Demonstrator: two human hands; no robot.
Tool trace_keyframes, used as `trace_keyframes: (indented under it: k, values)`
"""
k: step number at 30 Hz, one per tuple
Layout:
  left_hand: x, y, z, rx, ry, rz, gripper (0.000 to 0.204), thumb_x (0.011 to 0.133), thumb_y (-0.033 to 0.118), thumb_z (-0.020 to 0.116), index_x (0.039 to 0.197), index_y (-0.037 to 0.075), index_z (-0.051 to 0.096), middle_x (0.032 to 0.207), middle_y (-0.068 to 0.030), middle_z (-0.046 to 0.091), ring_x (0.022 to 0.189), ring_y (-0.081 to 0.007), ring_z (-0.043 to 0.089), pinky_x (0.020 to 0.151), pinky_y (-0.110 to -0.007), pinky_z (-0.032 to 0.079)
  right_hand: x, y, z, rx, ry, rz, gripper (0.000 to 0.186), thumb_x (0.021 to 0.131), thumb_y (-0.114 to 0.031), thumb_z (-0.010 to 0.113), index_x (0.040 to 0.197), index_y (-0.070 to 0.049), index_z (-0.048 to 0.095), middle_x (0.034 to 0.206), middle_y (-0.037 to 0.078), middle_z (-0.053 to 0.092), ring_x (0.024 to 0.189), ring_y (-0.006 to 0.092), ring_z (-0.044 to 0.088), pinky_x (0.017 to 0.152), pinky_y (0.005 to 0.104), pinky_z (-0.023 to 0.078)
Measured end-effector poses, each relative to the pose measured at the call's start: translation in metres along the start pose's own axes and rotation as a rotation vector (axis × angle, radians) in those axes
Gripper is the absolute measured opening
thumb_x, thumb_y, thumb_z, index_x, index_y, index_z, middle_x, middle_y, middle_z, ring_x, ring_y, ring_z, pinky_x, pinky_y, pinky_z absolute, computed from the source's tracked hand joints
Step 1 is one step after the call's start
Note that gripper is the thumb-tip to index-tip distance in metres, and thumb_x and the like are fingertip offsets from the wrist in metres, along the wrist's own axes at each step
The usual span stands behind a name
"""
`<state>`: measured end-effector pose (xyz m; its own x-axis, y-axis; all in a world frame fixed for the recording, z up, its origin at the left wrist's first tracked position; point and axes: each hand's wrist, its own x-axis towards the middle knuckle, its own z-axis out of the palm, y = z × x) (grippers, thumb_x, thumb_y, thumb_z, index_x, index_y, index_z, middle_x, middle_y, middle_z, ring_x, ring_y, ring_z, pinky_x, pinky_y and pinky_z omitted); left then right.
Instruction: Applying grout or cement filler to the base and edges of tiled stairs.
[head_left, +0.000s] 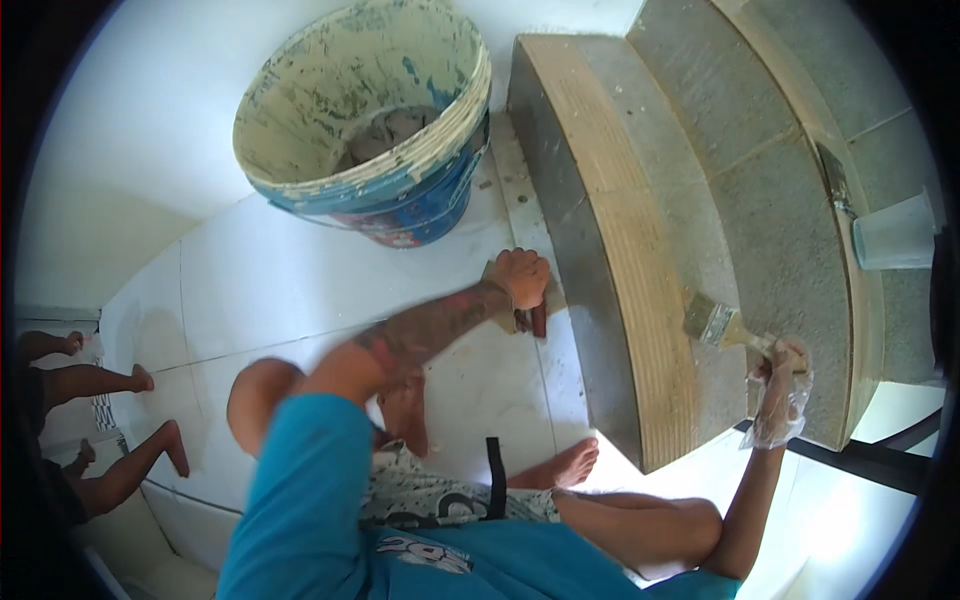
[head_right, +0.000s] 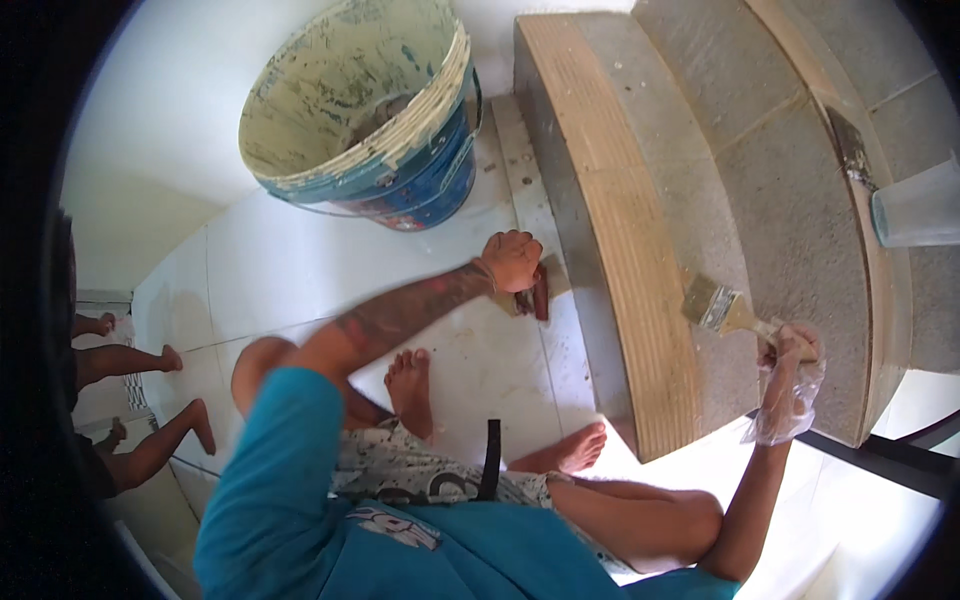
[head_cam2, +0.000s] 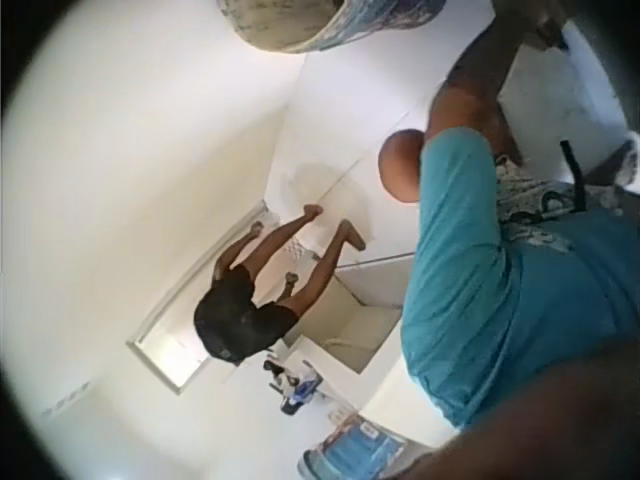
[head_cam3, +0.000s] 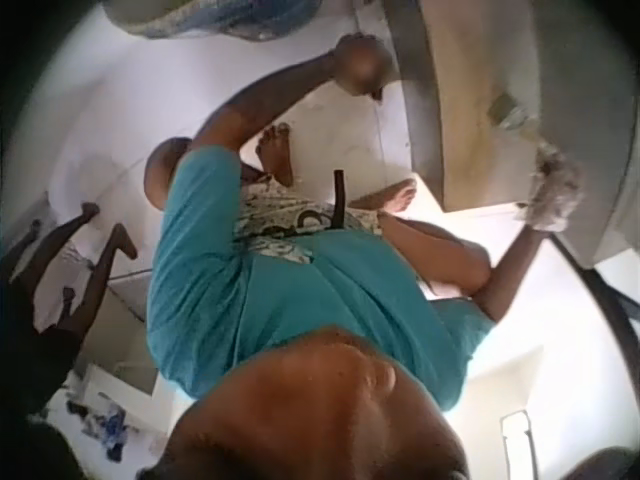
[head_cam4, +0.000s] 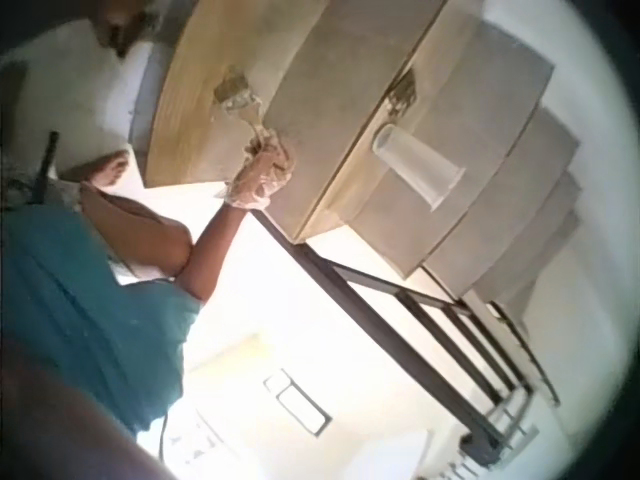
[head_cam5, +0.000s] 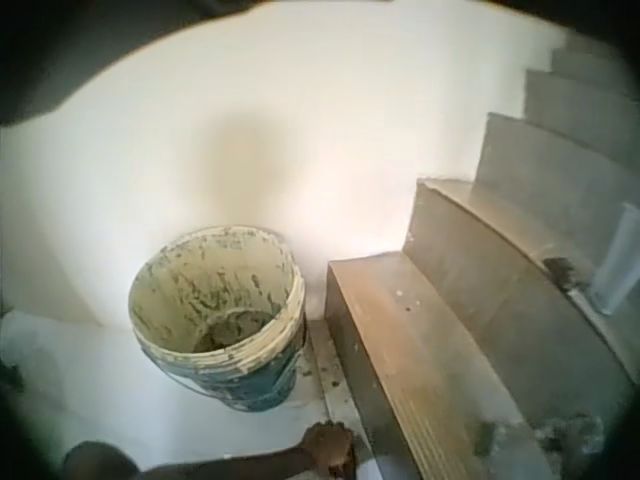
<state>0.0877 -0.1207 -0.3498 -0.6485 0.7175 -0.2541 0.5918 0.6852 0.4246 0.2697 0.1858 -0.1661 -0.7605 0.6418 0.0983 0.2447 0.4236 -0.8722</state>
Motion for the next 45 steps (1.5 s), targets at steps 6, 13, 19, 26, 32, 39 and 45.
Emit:
trace_keyframes:
  k: [6, 13, 19, 26, 32, 39, 45]
  values:
    - [0.018, -0.006, 0.081, -0.017, 0.169, -0.124, 0.036, 0.061, 0.027, 0.067, 0.092, 0.009, 0.061, 0.099, -0.0105, 0.051, 0.102, -0.0254, 0.044, 0.083, -0.044, 0.035, -0.019, -0.016, 0.014, -0.041, -0.044, -0.003, 0.024, 0.087, -0.025, 0.059, 0.099, -0.006, 0.054, 0.075, 0.002, 0.054, 0.064, 0.0079, 0.051, 0.056, 0.0217, 0.044]
    - [0.027, -0.03, 0.123, 0.108, 0.577, 0.068, 0.018, 0.072, 0.021, 0.055, 0.084, 0.01, 0.061, 0.082, -0.0069, 0.056, 0.085, -0.0258, 0.052, 0.078, -0.048, 0.036, -0.038, -0.035, 0.007, -0.223, -0.081, -0.033, 0.022, 0.087, -0.021, 0.059, 0.099, -0.003, 0.054, 0.077, 0.004, 0.056, 0.064, 0.0093, 0.053, 0.057, 0.0226, 0.044]
    - [0.04, -0.004, 0.107, 0.092, 0.373, -0.089, 0.015, 0.075, 0.022, 0.053, 0.082, 0.01, 0.059, 0.082, -0.0093, 0.057, 0.082, -0.0256, 0.054, 0.076, -0.047, 0.039, -0.044, -0.019, -0.006, -0.223, -0.018, -0.052, 0.022, 0.088, -0.022, 0.057, 0.101, -0.004, 0.054, 0.077, 0.003, 0.055, 0.064, 0.0089, 0.051, 0.058, 0.0227, 0.042]
    - [0.028, -0.012, 0.085, 0.074, 0.358, -0.239, 0.013, 0.069, 0.02, 0.058, 0.074, 0.009, 0.059, 0.076, -0.009, 0.058, 0.075, -0.0234, 0.054, 0.061, -0.041, 0.04, -0.027, -0.019, 0.01, -0.334, -0.059, -0.072, 0.022, 0.089, -0.023, 0.056, 0.099, -0.003, 0.055, 0.08, 0.002, 0.053, 0.068, 0.0096, 0.048, 0.062, 0.0234, 0.041]
    - [0.045, -0.012, 0.066, -0.433, 0.422, -0.384, 0.017, 0.068, 0.015, 0.061, 0.081, 0.004, 0.06, 0.083, -0.0144, 0.059, 0.085, -0.0289, 0.056, 0.07, -0.04, 0.045, -0.021, -0.013, -0.009, -0.384, -0.043, -0.017, 0.032, 0.088, -0.03, 0.054, 0.1, -0.001, 0.054, 0.073, 0.001, 0.049, 0.067, 0.0088, 0.044, 0.061, 0.0238, 0.037]
    - [0.029, 0.001, 0.051, -0.925, 0.406, -0.301, 0.036, 0.07, 0.008, 0.059, 0.104, 0.0, 0.05, 0.097, -0.0218, 0.057, 0.091, -0.0365, 0.056, 0.077, -0.043, 0.045, -0.04, -0.032, -0.003, -0.53, -0.076, -0.258, 0.026, 0.09, -0.026, 0.046, 0.085, -0.006, 0.063, 0.08, 0.006, 0.06, 0.065, 0.0165, 0.053, 0.061, 0.0339, 0.046]
    - [0.054, 0.001, 0.087, -1.46, 0.346, -0.135, 0.045, 0.07, 0.005, 0.055, 0.114, 0.004, 0.05, 0.083, -0.0089, 0.057, 0.07, -0.0199, 0.054, 0.06, -0.036, 0.045, -0.027, -0.026, 0.0, -0.503, -0.119, -0.168, 0.03, 0.088, -0.028, 0.053, 0.1, -0.001, 0.057, 0.077, 0.004, 0.057, 0.07, 0.0112, 0.051, 0.063, 0.025, 0.043]
